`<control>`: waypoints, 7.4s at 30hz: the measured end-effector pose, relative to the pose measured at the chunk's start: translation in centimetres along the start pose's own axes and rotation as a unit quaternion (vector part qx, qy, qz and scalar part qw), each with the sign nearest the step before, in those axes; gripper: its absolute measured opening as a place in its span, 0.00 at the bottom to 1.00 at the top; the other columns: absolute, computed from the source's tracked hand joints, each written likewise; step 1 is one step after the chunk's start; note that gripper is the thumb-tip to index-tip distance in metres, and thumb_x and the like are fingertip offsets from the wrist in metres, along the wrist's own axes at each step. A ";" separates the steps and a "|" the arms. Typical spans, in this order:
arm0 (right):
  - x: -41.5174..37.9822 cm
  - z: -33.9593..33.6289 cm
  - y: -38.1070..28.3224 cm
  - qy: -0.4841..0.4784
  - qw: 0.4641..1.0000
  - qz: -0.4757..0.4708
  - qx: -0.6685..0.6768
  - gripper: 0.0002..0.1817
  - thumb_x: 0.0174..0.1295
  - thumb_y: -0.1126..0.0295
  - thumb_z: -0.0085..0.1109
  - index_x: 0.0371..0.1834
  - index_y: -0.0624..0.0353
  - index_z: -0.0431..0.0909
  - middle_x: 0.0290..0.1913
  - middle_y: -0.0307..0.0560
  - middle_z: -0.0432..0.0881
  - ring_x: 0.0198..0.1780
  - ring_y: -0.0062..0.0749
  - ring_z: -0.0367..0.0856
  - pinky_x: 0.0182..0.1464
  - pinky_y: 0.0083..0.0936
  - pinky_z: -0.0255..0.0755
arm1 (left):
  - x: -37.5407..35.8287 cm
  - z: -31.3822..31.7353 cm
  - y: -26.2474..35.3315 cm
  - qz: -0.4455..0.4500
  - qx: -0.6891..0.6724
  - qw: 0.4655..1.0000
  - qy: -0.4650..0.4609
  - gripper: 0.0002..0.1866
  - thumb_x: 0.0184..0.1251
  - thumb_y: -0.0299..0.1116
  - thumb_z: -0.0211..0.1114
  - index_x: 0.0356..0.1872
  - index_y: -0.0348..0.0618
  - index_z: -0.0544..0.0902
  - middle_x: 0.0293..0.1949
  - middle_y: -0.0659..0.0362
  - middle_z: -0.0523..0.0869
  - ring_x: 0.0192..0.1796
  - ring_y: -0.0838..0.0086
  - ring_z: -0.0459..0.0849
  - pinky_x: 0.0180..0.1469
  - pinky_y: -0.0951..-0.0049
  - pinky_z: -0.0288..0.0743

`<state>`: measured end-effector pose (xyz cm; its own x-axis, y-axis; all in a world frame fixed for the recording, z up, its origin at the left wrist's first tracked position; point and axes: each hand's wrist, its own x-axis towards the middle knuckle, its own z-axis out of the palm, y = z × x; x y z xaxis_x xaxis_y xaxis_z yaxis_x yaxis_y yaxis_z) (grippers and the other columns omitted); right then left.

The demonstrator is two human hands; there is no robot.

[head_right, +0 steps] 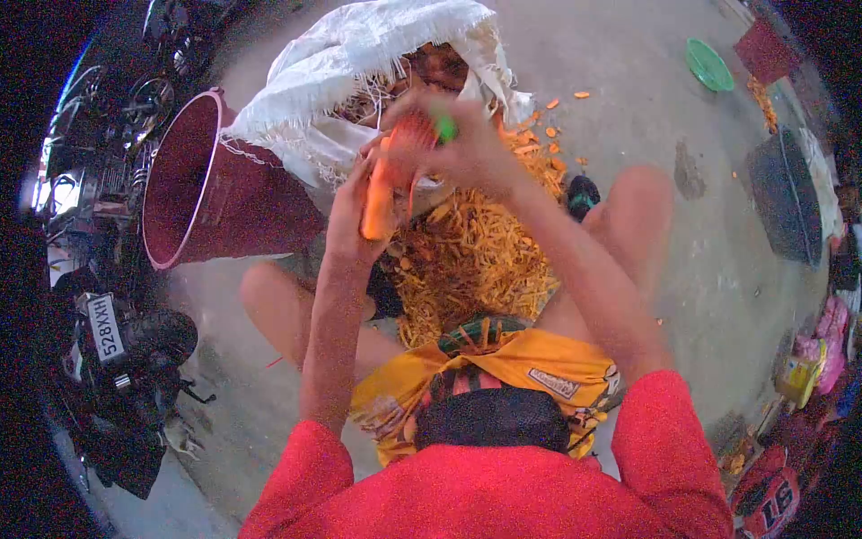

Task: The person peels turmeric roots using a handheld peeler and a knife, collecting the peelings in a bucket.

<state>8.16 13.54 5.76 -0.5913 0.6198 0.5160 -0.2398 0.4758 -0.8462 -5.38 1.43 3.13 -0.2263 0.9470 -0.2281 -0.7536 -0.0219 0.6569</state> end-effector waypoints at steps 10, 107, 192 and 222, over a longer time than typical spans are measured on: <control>0.0 -0.5 0.6 -0.019 0.999 0.021 -0.041 0.12 0.60 0.67 0.76 0.43 0.56 0.85 0.40 0.35 0.88 0.42 0.19 0.84 0.47 0.23 0.80 | 0.4 -0.3 -0.8 -0.003 -0.013 1.000 0.025 0.17 0.80 0.43 0.58 0.60 0.46 0.79 0.50 0.62 0.86 0.46 0.77 0.87 0.44 0.71 0.86; 2.5 -2.5 4.7 0.103 0.992 0.011 -0.066 0.12 0.61 0.70 0.76 0.44 0.57 0.84 0.36 0.39 0.89 0.37 0.21 0.86 0.42 0.22 0.81 | 0.7 -3.2 -1.5 -0.058 -0.054 0.997 0.016 0.20 0.82 0.42 0.54 0.63 0.39 0.76 0.50 0.55 0.84 0.46 0.71 0.87 0.39 0.71 0.87; 1.9 -2.1 4.4 0.034 0.996 0.071 -0.037 0.13 0.61 0.66 0.76 0.44 0.57 0.85 0.40 0.34 0.88 0.43 0.18 0.84 0.49 0.23 0.79 | 0.6 -3.2 -1.1 -0.079 -0.050 0.995 -0.039 0.14 0.81 0.41 0.56 0.57 0.43 0.77 0.44 0.59 0.86 0.39 0.75 0.88 0.37 0.74 0.86; 1.4 -5.4 7.2 -0.019 0.982 0.079 -0.168 0.16 0.58 0.59 0.77 0.42 0.57 0.87 0.32 0.41 0.88 0.33 0.22 0.85 0.40 0.27 0.79 | -0.1 -1.3 -1.9 0.064 0.384 0.921 0.024 0.17 0.79 0.44 0.61 0.52 0.41 0.85 0.34 0.67 0.82 0.32 0.83 0.77 0.38 0.79 0.73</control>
<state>9.76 21.23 1.08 -0.6300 0.6818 0.3719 0.1212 0.5593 -0.8201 -4.67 0.99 0.97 -0.3234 0.9369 -0.1327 -0.0645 0.1181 0.9909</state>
